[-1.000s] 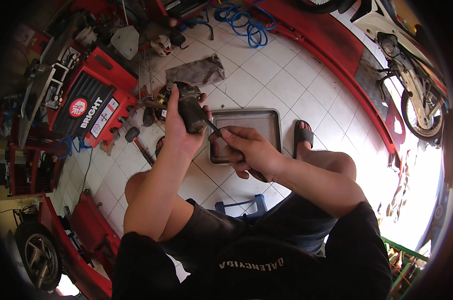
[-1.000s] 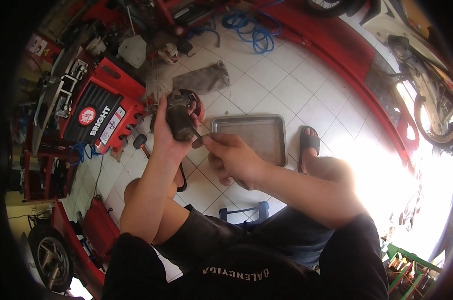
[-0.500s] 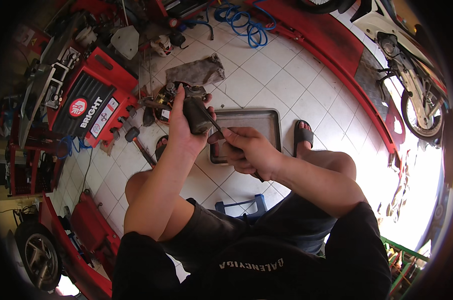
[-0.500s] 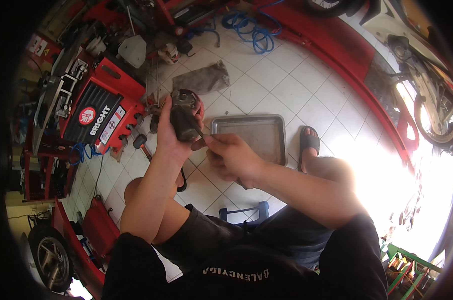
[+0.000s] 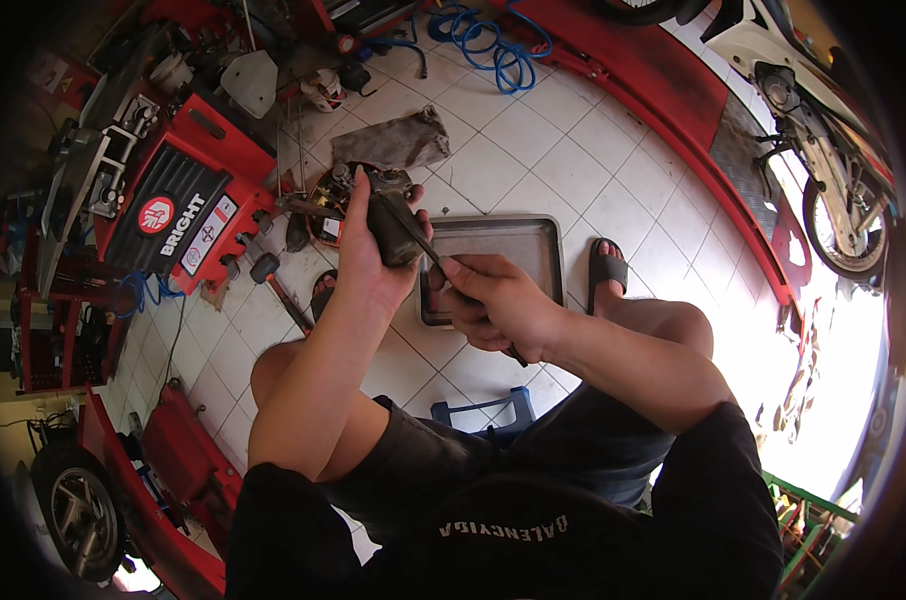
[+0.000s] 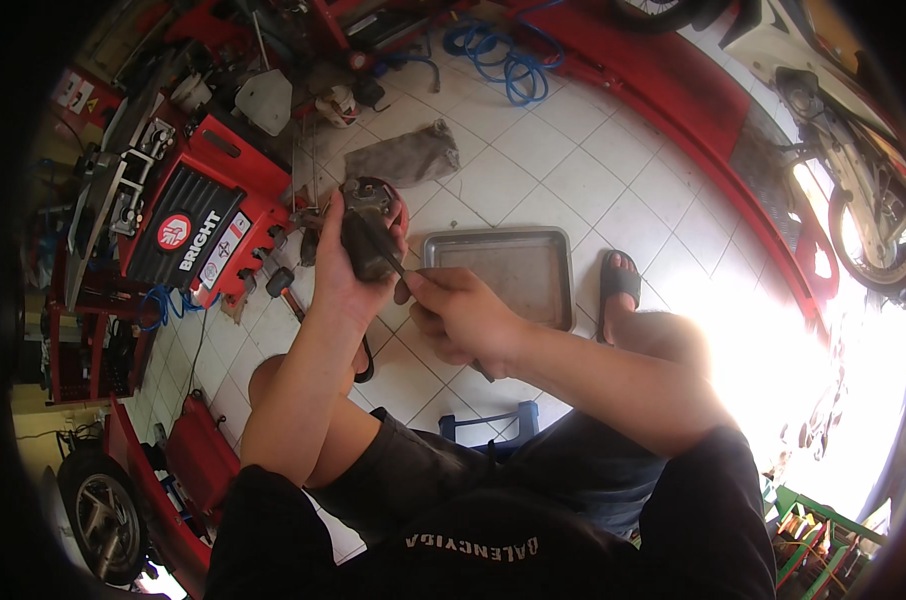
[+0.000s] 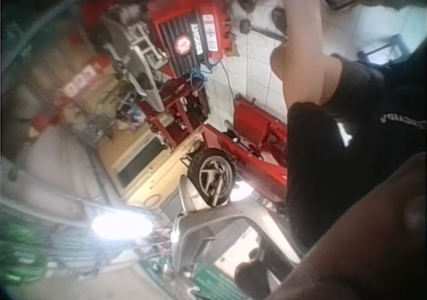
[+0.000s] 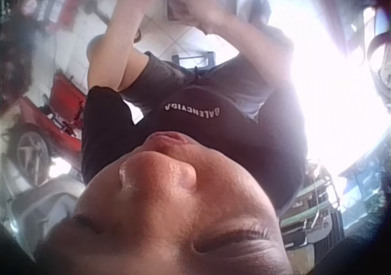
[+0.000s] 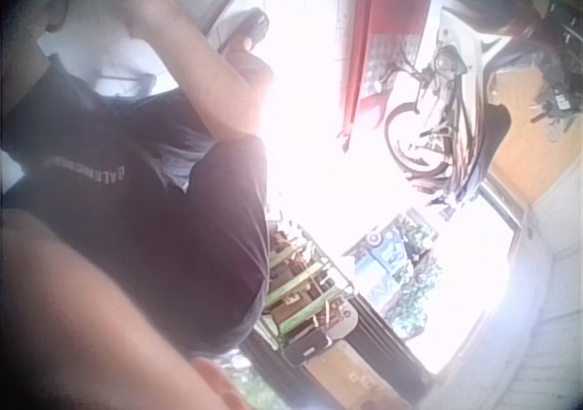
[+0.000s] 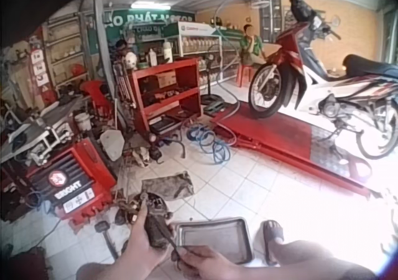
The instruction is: The person sits on a low stool in a workshop and uses a screwdriver to work on a cylindrical mechanical part held in their left hand. They repeatedly insert the screwdriver into the part, twist it, and scrape the interior surfaces while holding the part over a metal tray.
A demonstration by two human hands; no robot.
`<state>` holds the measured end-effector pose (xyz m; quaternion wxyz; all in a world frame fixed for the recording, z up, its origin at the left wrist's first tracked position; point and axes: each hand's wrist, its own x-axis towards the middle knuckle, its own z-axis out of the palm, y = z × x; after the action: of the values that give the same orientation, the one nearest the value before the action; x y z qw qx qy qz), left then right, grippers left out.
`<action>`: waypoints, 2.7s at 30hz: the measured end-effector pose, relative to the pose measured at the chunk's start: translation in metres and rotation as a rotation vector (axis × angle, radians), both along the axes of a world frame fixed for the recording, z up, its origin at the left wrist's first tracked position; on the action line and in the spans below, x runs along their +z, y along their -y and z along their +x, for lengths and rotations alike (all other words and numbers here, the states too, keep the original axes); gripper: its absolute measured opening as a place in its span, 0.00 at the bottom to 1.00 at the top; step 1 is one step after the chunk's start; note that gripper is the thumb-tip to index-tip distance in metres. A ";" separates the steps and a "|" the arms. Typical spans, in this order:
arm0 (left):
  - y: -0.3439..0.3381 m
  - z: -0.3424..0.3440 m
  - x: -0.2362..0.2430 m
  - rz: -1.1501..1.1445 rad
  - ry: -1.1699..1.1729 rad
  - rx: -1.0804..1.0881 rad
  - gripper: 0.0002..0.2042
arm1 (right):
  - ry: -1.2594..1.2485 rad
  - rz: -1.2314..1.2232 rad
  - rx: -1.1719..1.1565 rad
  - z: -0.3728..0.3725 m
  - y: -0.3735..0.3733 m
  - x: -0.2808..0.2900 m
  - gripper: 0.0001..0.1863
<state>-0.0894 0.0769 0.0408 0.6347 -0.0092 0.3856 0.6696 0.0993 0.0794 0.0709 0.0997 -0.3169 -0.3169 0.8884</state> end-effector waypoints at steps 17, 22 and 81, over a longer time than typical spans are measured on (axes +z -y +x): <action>0.002 0.022 0.005 0.090 -0.090 -0.032 0.29 | -0.242 -0.275 0.025 0.003 -0.007 -0.013 0.20; -0.001 0.018 -0.008 0.125 -0.221 0.035 0.29 | -0.148 -0.054 0.104 0.001 -0.009 -0.013 0.18; -0.004 0.019 -0.014 0.013 -0.269 0.056 0.25 | -0.084 0.289 0.279 0.013 -0.041 -0.013 0.18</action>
<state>-0.0709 0.0805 0.0268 0.5583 0.0739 0.4625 0.6848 0.1126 0.1199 0.0581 0.0332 -0.2153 -0.4773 0.8513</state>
